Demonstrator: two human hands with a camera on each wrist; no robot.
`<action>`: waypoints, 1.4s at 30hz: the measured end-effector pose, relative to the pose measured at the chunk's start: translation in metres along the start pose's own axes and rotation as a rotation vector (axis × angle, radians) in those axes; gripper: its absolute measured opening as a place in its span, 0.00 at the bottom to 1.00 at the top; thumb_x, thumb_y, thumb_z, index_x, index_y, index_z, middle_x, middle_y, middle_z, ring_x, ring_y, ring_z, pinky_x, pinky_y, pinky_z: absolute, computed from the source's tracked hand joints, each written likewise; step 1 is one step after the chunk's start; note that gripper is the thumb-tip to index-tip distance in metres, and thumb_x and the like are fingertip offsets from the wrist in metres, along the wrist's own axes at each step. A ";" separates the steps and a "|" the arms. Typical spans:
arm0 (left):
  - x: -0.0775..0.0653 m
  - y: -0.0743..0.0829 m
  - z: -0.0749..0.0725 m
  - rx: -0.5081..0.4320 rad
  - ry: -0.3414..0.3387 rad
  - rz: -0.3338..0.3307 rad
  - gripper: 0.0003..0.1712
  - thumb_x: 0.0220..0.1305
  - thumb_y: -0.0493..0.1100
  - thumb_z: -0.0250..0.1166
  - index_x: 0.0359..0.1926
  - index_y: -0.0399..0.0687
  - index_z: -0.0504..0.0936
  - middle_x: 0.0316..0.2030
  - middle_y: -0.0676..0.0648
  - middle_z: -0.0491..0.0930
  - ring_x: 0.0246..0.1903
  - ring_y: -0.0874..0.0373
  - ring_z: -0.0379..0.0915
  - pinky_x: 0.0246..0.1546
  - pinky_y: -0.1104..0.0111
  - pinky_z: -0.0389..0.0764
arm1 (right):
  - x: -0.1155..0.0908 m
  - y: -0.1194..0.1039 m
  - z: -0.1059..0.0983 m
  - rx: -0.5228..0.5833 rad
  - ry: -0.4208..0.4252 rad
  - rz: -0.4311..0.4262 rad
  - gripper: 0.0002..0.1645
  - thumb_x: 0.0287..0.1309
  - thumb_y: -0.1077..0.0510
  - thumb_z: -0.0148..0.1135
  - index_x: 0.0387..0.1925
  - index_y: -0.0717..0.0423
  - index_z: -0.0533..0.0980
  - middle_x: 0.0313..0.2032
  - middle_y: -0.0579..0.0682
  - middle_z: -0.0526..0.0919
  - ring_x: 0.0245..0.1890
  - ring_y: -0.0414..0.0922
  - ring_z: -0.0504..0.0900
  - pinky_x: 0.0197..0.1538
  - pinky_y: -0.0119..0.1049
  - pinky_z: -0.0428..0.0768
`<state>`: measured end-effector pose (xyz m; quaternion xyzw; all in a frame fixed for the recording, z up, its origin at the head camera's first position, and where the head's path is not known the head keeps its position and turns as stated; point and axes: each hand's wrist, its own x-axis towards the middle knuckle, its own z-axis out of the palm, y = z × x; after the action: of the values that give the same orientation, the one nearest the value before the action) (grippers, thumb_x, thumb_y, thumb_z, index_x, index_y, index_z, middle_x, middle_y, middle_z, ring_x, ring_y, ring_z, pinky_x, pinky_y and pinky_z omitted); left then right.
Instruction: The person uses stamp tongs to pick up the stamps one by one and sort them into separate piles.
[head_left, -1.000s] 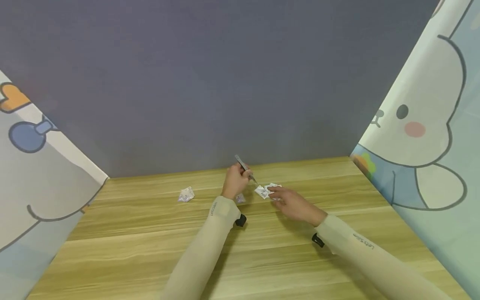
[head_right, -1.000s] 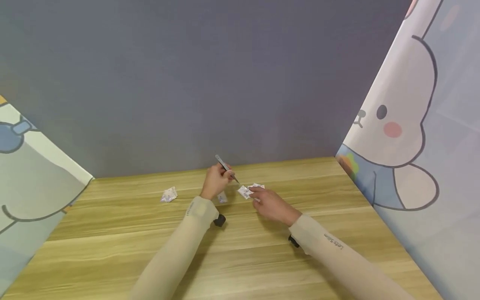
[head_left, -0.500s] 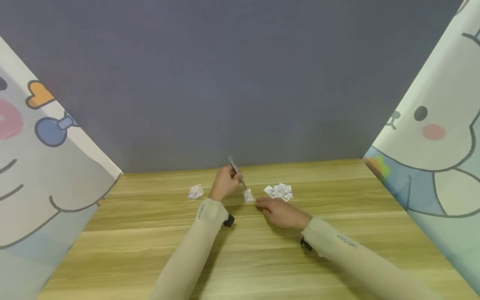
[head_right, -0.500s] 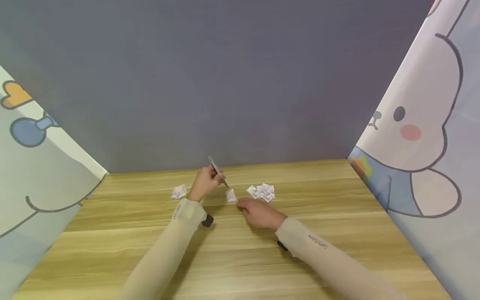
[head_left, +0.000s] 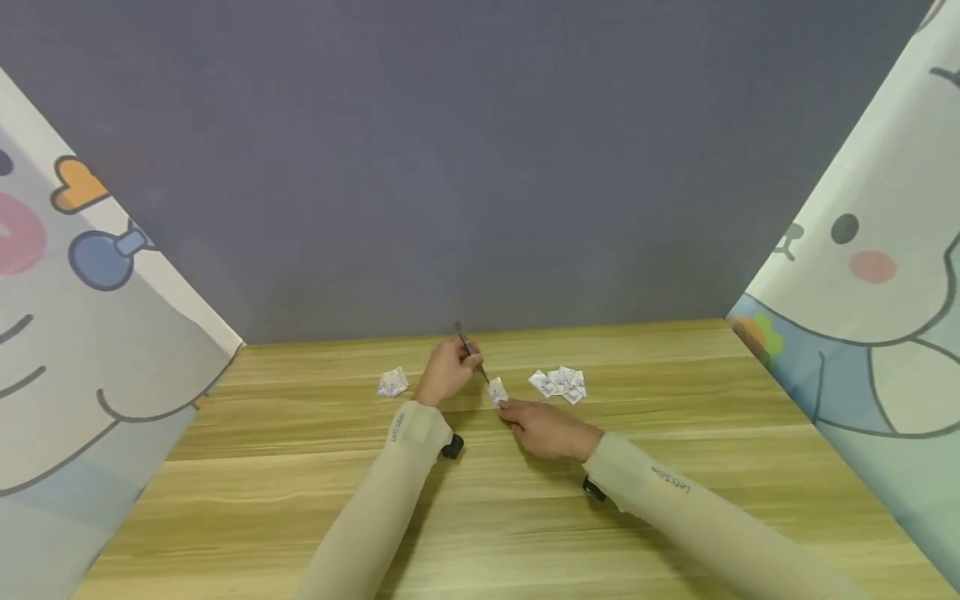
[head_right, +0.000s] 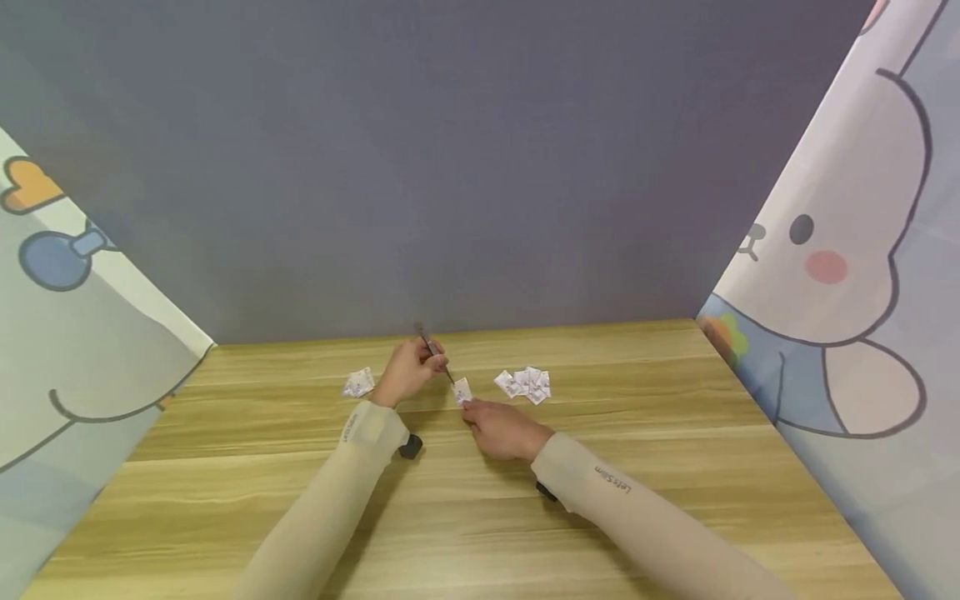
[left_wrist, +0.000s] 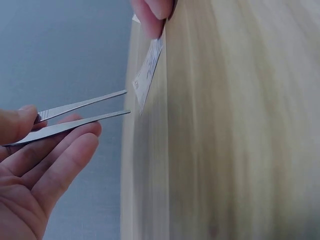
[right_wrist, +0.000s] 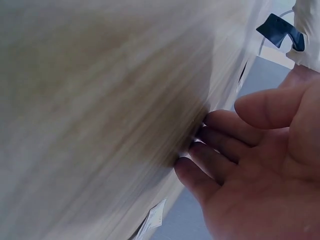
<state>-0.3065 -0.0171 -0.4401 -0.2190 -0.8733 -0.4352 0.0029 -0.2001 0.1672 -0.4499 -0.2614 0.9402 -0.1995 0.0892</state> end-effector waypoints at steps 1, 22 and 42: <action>0.000 0.001 0.001 -0.005 -0.006 -0.002 0.03 0.67 0.36 0.59 0.40 0.41 0.78 0.34 0.46 0.82 0.33 0.55 0.80 0.31 0.66 0.80 | 0.000 0.000 0.000 -0.001 0.003 -0.006 0.23 0.69 0.64 0.44 0.64 0.64 0.67 0.66 0.56 0.64 0.66 0.53 0.61 0.66 0.47 0.60; -0.001 0.005 0.008 -0.019 -0.030 0.016 0.02 0.67 0.35 0.58 0.39 0.40 0.77 0.30 0.49 0.82 0.32 0.51 0.81 0.29 0.68 0.80 | -0.005 -0.001 0.000 -0.004 0.018 -0.035 0.23 0.68 0.65 0.45 0.63 0.67 0.67 0.66 0.59 0.63 0.66 0.54 0.61 0.65 0.47 0.61; -0.013 0.001 0.008 -0.104 0.103 0.015 0.04 0.66 0.34 0.59 0.37 0.35 0.78 0.29 0.44 0.82 0.28 0.48 0.81 0.23 0.69 0.80 | -0.003 0.001 0.003 -0.023 0.007 -0.037 0.24 0.69 0.63 0.44 0.64 0.66 0.65 0.67 0.58 0.61 0.67 0.52 0.59 0.67 0.45 0.59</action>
<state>-0.2931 -0.0151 -0.4472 -0.2026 -0.8467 -0.4904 0.0397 -0.1970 0.1691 -0.4533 -0.2791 0.9377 -0.1913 0.0792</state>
